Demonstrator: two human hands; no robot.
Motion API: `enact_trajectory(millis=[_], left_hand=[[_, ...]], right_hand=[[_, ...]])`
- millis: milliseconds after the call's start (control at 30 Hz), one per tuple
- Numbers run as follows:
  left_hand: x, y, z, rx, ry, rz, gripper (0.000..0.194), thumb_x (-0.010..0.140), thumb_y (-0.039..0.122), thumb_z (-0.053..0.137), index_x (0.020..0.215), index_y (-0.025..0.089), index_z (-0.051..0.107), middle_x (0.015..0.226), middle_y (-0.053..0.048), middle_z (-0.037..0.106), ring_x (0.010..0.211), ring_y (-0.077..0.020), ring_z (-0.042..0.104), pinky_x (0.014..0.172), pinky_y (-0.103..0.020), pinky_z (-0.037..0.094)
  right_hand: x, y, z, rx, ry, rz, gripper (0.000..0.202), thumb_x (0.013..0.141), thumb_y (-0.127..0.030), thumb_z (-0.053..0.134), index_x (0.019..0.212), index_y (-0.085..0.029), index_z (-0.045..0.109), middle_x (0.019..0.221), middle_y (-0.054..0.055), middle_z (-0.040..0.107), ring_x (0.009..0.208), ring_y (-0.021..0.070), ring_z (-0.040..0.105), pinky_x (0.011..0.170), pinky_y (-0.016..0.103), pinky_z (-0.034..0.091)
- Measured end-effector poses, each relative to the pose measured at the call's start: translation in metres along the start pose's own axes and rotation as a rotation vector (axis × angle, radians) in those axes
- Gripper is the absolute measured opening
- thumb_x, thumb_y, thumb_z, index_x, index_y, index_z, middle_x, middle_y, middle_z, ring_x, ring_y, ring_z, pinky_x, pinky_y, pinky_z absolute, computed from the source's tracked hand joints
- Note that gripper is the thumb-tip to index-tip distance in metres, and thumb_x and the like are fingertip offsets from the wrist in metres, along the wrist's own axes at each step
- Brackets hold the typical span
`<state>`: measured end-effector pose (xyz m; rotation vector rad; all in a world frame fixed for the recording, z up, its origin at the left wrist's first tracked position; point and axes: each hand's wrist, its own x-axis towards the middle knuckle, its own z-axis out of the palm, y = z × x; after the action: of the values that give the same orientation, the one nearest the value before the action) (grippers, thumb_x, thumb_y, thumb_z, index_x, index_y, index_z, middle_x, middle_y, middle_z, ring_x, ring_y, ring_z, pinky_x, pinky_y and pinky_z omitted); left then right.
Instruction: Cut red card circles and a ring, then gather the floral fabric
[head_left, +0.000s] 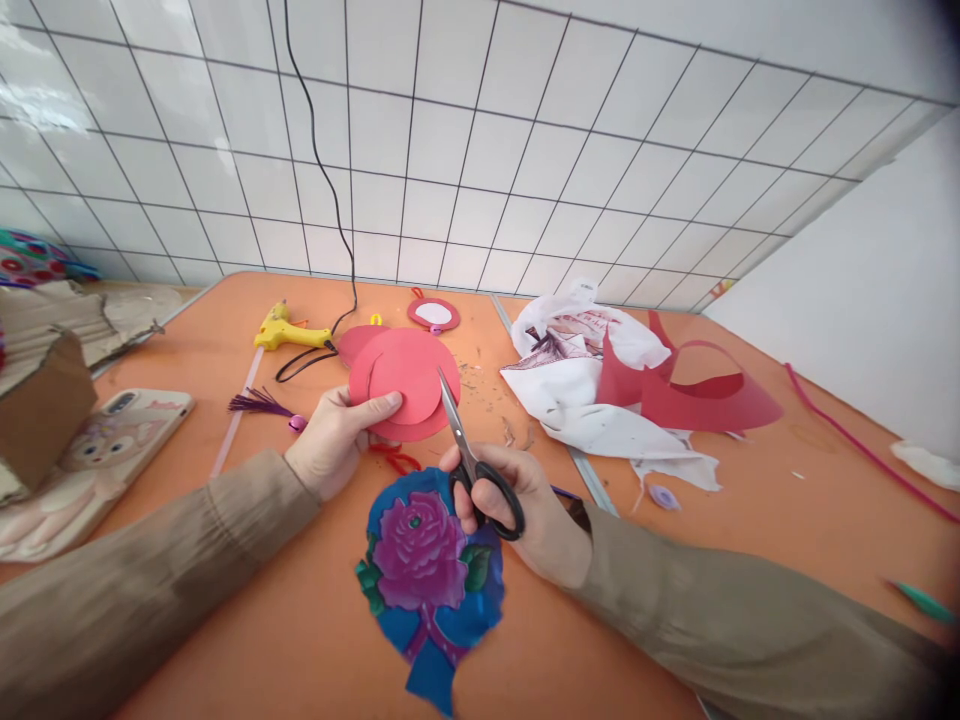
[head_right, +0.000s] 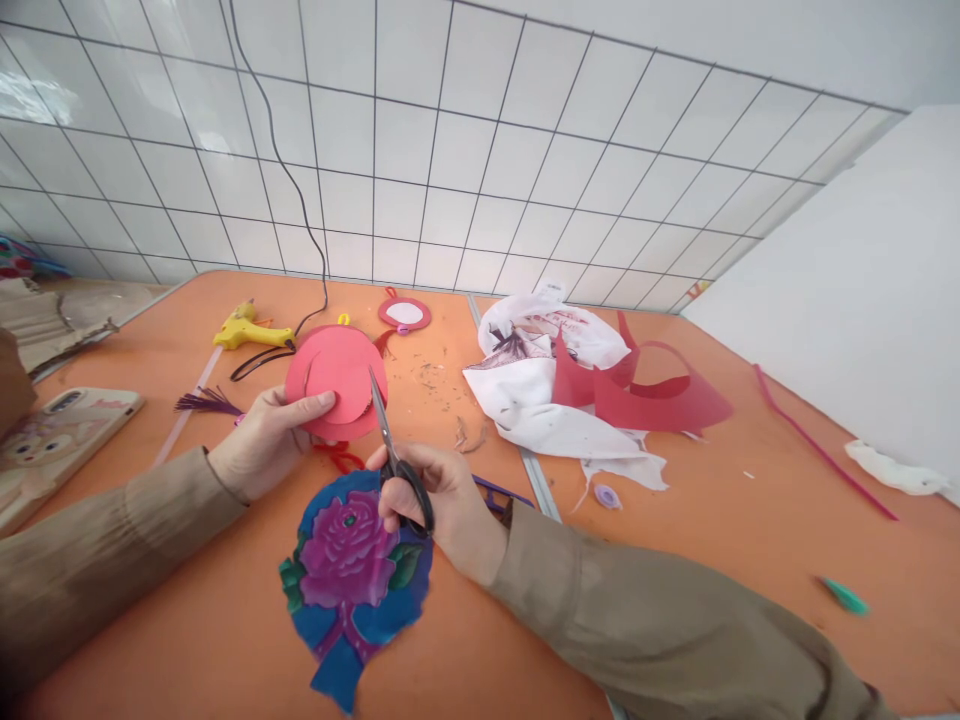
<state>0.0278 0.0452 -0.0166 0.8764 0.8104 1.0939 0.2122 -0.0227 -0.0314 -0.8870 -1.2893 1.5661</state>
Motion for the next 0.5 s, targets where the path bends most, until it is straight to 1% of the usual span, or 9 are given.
enact_trajectory(millis=[100,367,500], left_hand=[[0.0008,0.0004,-0.0005,0.008,0.008,-0.003,0.025,0.061,0.024,0.079,0.080,0.011,0.072,0.074,-0.009,0.074,0.062,-0.0197,0.067,0.048,-0.026,0.053],[0.0013,0.0018,0.0005,-0.030,0.027,0.020,0.021,0.063,0.022,0.078,0.080,0.011,0.072,0.073,-0.008,0.074,0.059,-0.0190,0.068,0.051,-0.026,0.055],[0.0030,0.0039,0.0007,-0.050,0.052,0.059,0.018,0.064,0.019,0.077,0.079,0.011,0.072,0.073,-0.007,0.074,0.061,-0.0176,0.069,0.058,-0.024,0.056]], right_hand=[[0.0003,0.0001,0.0002,-0.001,-0.002,-0.002,0.043,0.072,-0.052,0.068,0.090,-0.015,0.058,0.060,-0.002,0.055,0.051,0.0090,0.050,0.051,0.023,0.038],[0.0012,0.0027,-0.0007,0.013,-0.015,0.003,0.042,0.071,-0.052,0.068,0.091,-0.016,0.058,0.060,-0.002,0.056,0.050,0.0089,0.051,0.050,0.022,0.038],[0.0013,0.0031,-0.0009,0.027,-0.021,-0.010,0.041,0.073,-0.052,0.067,0.092,-0.016,0.059,0.064,0.000,0.058,0.053,0.0099,0.053,0.051,0.023,0.040]])
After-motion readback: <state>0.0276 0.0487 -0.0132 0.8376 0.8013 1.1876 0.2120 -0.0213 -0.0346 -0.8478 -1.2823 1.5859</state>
